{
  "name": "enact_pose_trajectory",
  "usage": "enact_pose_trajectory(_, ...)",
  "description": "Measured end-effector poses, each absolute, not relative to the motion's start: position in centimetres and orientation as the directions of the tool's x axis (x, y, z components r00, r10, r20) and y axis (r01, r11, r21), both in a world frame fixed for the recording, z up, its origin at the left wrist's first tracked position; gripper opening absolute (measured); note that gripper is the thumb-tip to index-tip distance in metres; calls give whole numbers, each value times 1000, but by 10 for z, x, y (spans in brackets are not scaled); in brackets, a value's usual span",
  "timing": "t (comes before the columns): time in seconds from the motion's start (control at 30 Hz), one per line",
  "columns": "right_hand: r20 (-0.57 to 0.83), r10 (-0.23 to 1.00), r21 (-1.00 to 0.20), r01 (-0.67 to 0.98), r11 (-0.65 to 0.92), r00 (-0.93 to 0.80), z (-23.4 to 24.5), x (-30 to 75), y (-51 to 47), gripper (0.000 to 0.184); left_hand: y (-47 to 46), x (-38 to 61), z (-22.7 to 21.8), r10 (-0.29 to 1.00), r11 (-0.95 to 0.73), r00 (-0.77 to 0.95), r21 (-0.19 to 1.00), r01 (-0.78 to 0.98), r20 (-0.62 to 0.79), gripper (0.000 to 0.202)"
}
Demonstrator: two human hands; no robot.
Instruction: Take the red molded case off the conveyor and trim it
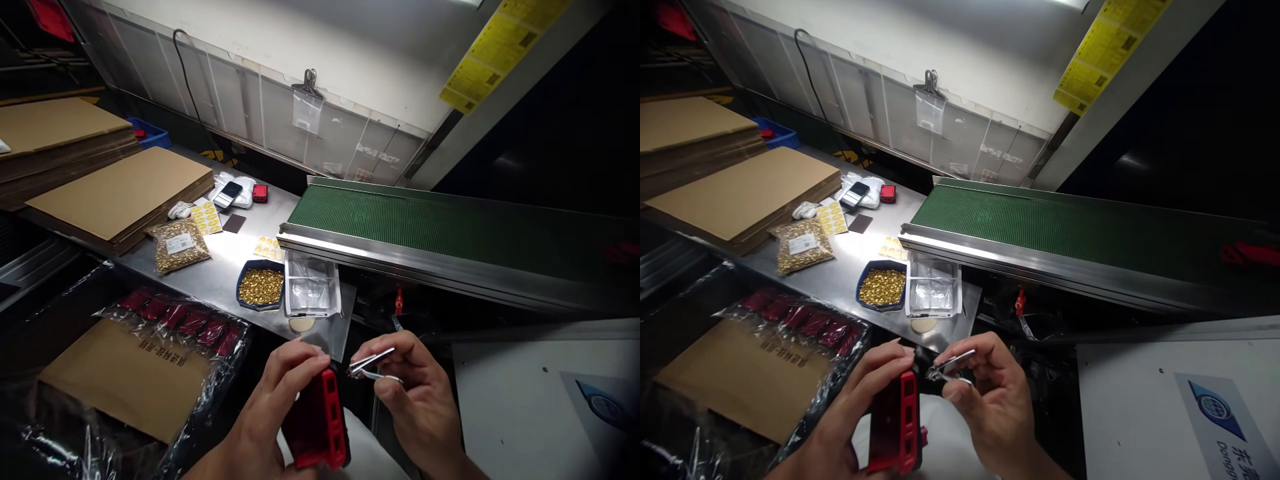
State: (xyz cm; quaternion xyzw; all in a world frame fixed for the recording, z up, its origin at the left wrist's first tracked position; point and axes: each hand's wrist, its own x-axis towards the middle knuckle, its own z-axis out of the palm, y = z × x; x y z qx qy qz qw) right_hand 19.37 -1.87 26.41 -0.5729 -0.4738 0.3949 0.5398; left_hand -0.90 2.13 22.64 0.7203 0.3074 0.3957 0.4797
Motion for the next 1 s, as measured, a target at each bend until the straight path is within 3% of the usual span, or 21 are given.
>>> enact_pose_trajectory(0.13, 78, 962, -996, 53, 67, 261, 250, 194, -11, 28, 24, -7, 226, 831, -251, 520, 967, 38, 196, 78)
enact_pose_trajectory(0.2, -13, 949, -1000, 22, -21, 316, 216, 198, -1, 36, 28, -9, 215, 835, -172, 536, 984, 39, 124, 83)
enact_pose_trajectory(0.3, -336, 848, -907, 102, -409, 409, 132, 210, 15, 47, 38, -14, 184, 814, -2, 581, 999, 51, -27, 80)
enact_pose_trajectory(0.4, -561, 698, -724, 146, -674, 445, 41, 226, 20, 40, 43, -24, 144, 812, 189, 530, 969, 156, -244, 76)
enact_pose_trajectory(0.47, -632, 611, -605, 189, -773, 477, -3, 235, 18, 34, 40, -31, 121, 820, 280, 471, 946, 163, -324, 74)
enact_pose_trajectory(0.6, -584, 592, -530, 291, -796, 556, -49, 250, 13, 30, 23, -46, 86, 813, 413, 400, 903, 116, -423, 61)
enact_pose_trajectory(0.7, -538, 609, -519, 340, -784, 583, -64, 259, 12, 36, 12, -54, 66, 813, 513, 249, 850, 123, -527, 61)
enact_pose_trajectory(0.8, -507, 622, -525, 359, -772, 596, -73, 261, 7, 29, 9, -63, 49, 759, 637, 94, 765, 91, -644, 62)
enact_pose_trajectory(1.0, -380, 785, -639, 474, -605, 489, -69, 236, -5, 25, 11, -90, 42, 523, 821, -3, 505, -265, -852, 69)
